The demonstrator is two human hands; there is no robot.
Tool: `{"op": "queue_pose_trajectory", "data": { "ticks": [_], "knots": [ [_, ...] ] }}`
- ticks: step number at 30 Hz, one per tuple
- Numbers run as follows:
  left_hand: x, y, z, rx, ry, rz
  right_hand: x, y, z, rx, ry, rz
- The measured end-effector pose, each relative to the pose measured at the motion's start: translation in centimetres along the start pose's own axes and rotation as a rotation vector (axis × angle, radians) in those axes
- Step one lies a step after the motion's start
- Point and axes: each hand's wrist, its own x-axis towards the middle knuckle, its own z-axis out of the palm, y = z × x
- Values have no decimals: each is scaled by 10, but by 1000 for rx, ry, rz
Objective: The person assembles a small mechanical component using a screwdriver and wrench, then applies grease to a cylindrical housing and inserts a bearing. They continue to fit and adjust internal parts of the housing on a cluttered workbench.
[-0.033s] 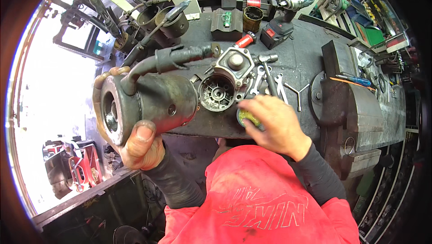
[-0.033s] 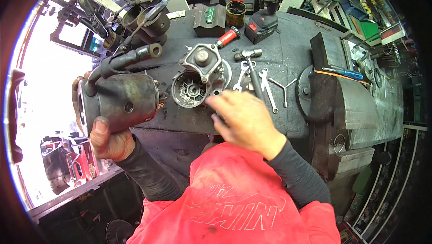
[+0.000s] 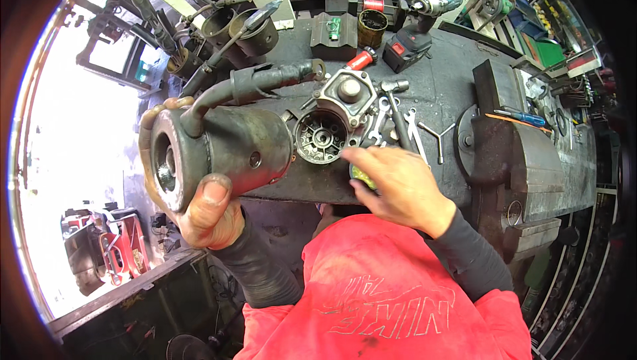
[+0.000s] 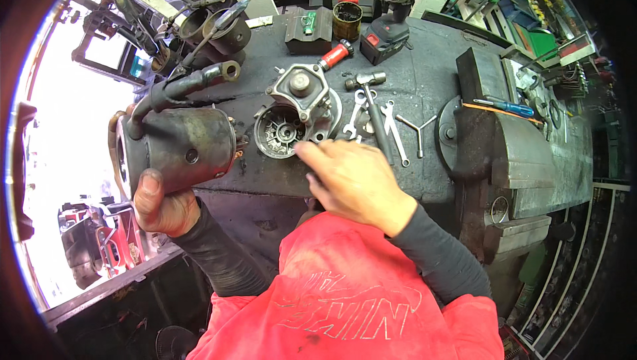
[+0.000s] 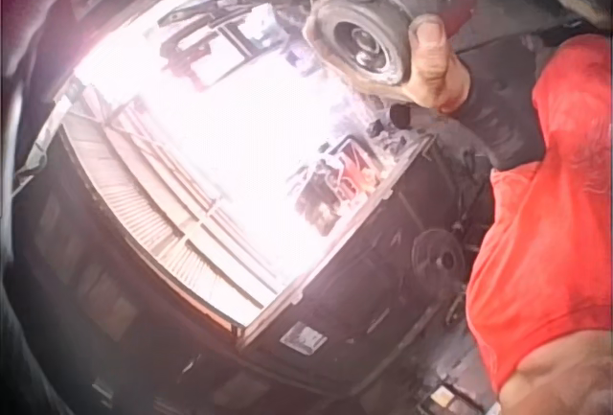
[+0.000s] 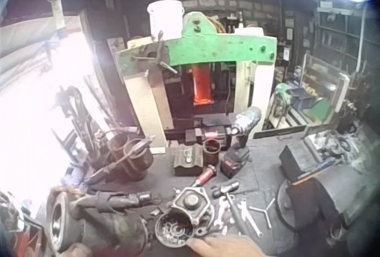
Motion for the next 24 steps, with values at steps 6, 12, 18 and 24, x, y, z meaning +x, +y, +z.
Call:
{"op": "queue_pose_trajectory", "data": {
  "ticks": [6,12,18,24],
  "knots": [
    [5,-14,-22,-104,-7,-39,55,-6,16,-143,-397,282],
    [10,-15,-40,-108,3,-64,69,-7,24,-196,-467,350],
    [15,-21,-43,-131,14,-93,73,-6,20,-274,-556,351],
    [17,-25,-39,-139,-42,-126,71,-5,13,-228,-495,312]
  ]
}}
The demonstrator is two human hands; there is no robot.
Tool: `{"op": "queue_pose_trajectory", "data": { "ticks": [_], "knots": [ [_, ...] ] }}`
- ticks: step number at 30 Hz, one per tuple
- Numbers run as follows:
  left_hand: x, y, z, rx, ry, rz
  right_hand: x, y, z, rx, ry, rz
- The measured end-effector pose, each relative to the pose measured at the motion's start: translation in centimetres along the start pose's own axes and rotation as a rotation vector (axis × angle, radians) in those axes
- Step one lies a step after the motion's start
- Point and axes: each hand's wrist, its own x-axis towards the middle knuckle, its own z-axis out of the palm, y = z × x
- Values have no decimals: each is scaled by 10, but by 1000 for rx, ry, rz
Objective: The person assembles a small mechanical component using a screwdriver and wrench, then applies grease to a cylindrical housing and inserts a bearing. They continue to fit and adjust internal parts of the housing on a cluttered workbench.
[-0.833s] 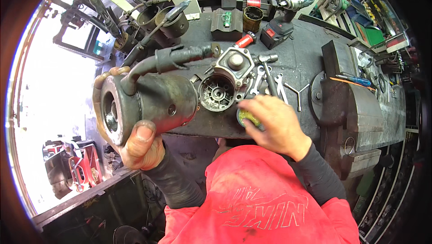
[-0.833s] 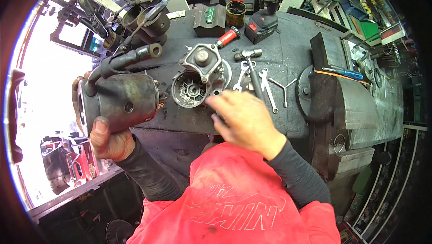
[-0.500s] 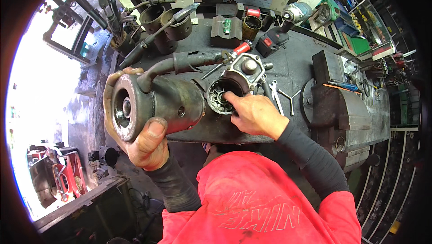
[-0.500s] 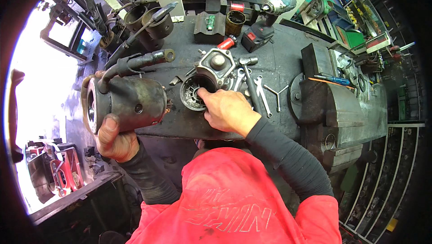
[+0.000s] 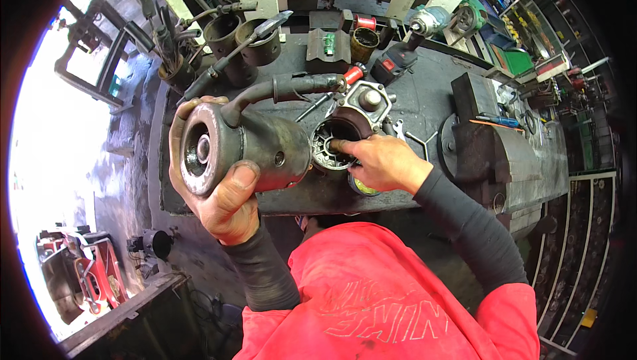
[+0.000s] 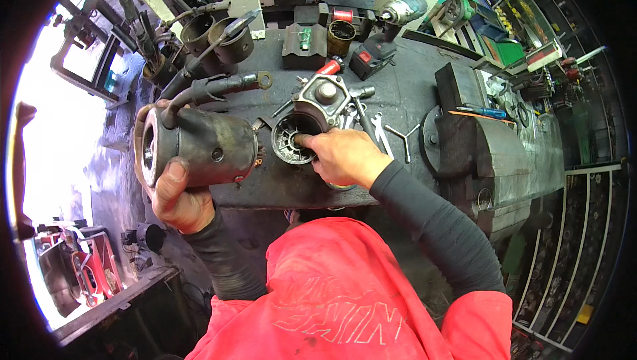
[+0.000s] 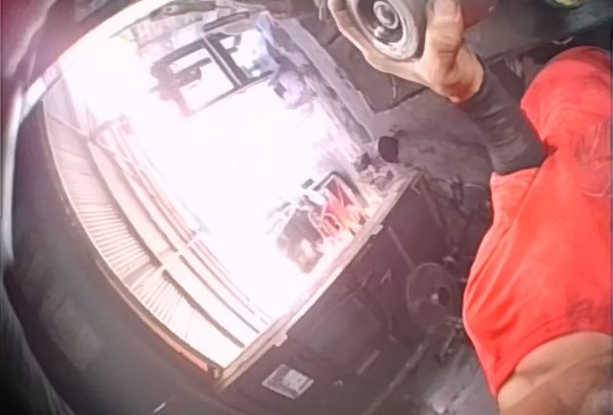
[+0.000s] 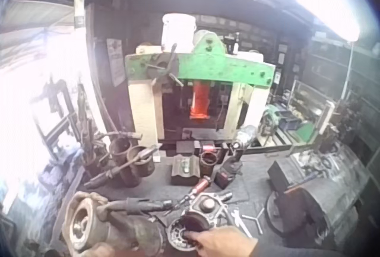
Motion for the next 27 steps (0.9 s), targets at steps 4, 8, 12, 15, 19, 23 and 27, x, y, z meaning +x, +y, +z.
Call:
{"op": "queue_pose_trajectory", "data": {
  "ticks": [4,8,12,15,19,23,27],
  "knots": [
    [-1,-2,9,-4,-44,7,-29,6,-6,232,164,61],
    [-4,-1,22,63,-92,2,-71,21,0,576,281,67],
    [-9,-5,38,160,-123,6,-89,39,24,848,324,187],
    [-14,-13,52,254,-156,1,-92,50,41,973,350,219],
    [-25,-29,70,299,-112,21,-97,63,57,946,360,228],
    [-32,-41,79,339,-50,35,-101,77,68,962,408,178],
    [-38,-47,81,319,37,24,-102,80,71,916,437,79]
  ]
}}
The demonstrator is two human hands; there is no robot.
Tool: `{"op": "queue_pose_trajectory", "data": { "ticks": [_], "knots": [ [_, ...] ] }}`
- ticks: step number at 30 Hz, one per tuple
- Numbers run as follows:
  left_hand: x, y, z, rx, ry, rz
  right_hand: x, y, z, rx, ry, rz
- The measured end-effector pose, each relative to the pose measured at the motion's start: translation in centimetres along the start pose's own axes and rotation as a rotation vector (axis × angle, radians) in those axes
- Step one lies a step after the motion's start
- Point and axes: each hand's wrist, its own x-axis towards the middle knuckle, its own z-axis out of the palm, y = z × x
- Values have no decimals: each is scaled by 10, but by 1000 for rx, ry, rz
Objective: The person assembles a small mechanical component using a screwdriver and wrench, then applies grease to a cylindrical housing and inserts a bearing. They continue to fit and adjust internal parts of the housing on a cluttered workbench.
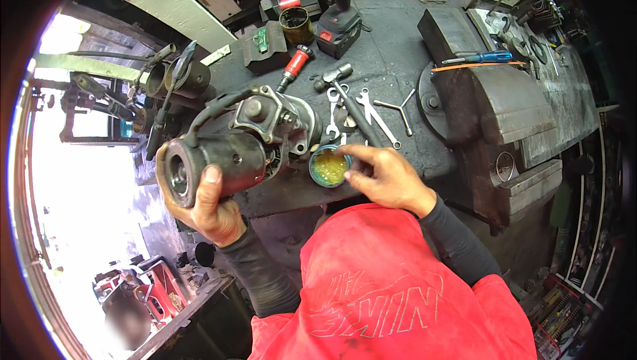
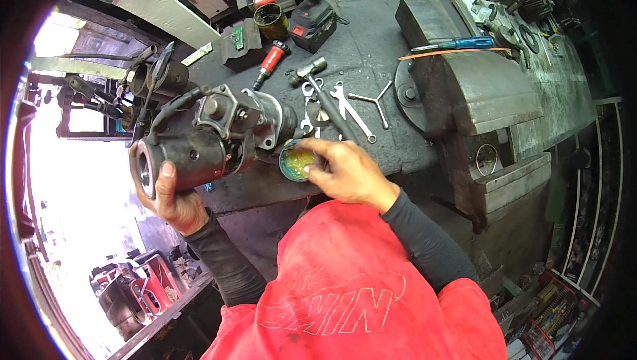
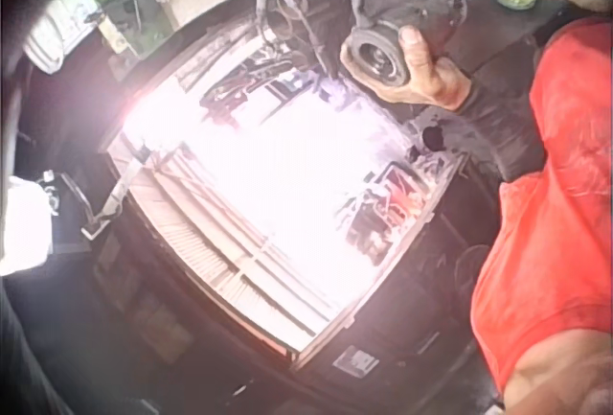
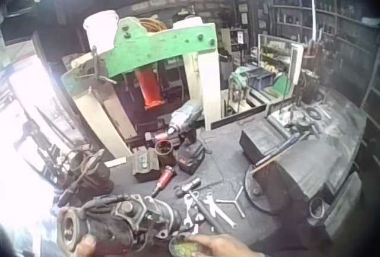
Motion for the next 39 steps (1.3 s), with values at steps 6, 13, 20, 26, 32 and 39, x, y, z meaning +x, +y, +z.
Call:
{"op": "queue_pose_trajectory", "data": {
  "ticks": [6,13,20,26,32,39],
  "knots": [
    [1,12,-9,-51,90,25,29,-34,25,-352,-104,-375],
    [1,28,-36,-110,144,37,88,-63,60,-714,-329,-264],
    [10,22,-59,-138,143,5,92,-70,66,-763,-360,-114],
    [15,19,-63,-184,90,-33,93,-73,69,-814,-296,-165],
    [22,20,-56,-178,-2,31,74,-70,60,-702,-205,-200],
    [14,18,-35,-167,-25,7,9,-47,20,-288,-17,-73]
  ]
}}
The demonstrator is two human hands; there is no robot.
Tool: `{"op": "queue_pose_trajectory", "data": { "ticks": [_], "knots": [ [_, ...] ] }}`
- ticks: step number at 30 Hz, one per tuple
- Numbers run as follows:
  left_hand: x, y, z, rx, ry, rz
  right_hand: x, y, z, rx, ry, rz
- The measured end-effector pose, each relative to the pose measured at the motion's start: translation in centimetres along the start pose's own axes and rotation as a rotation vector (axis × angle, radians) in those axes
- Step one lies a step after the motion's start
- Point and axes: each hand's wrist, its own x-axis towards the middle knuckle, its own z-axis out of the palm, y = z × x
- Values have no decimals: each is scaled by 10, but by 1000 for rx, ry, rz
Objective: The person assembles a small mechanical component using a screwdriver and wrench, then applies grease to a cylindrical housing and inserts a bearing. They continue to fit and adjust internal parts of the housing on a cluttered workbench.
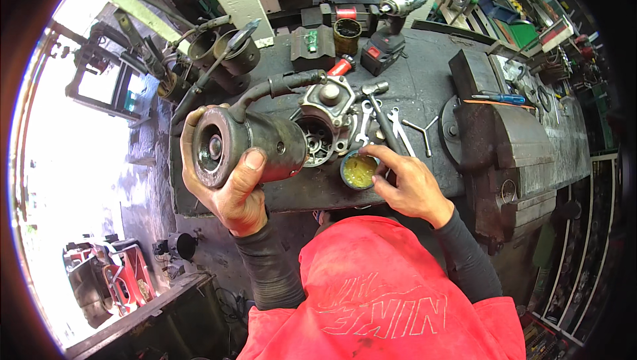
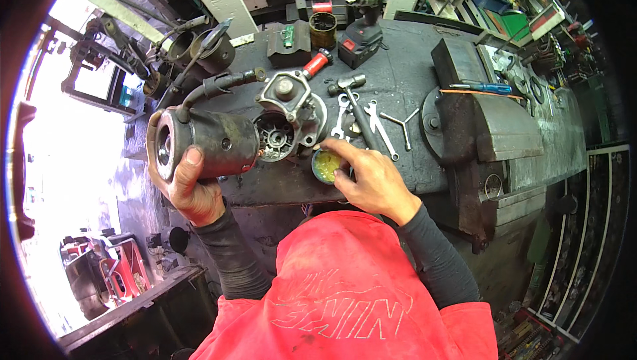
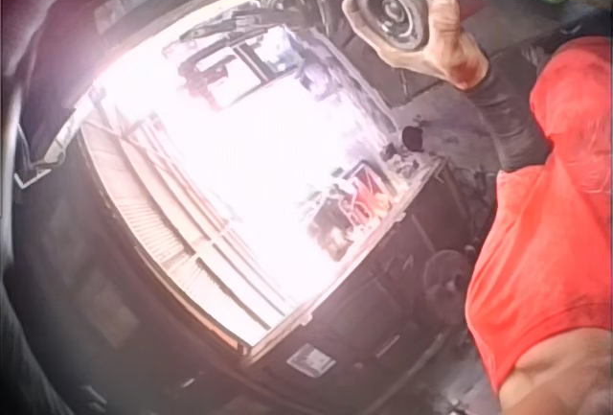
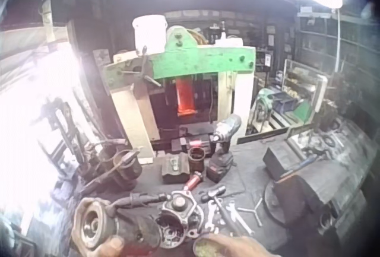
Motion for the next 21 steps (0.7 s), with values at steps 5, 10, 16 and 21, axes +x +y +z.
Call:
{"op": "queue_pose_trajectory", "data": {
  "ticks": [5,10,16,21],
  "knots": [
    [-6,-6,17,69,-45,4,-24,21,-4,158,27,105],
    [-12,-17,27,145,-26,15,-38,45,-4,186,68,83],
    [-20,-30,28,163,-15,40,-53,72,-5,233,65,107],
    [-23,-36,28,221,-50,76,-59,85,-9,209,64,85]
  ]
}}
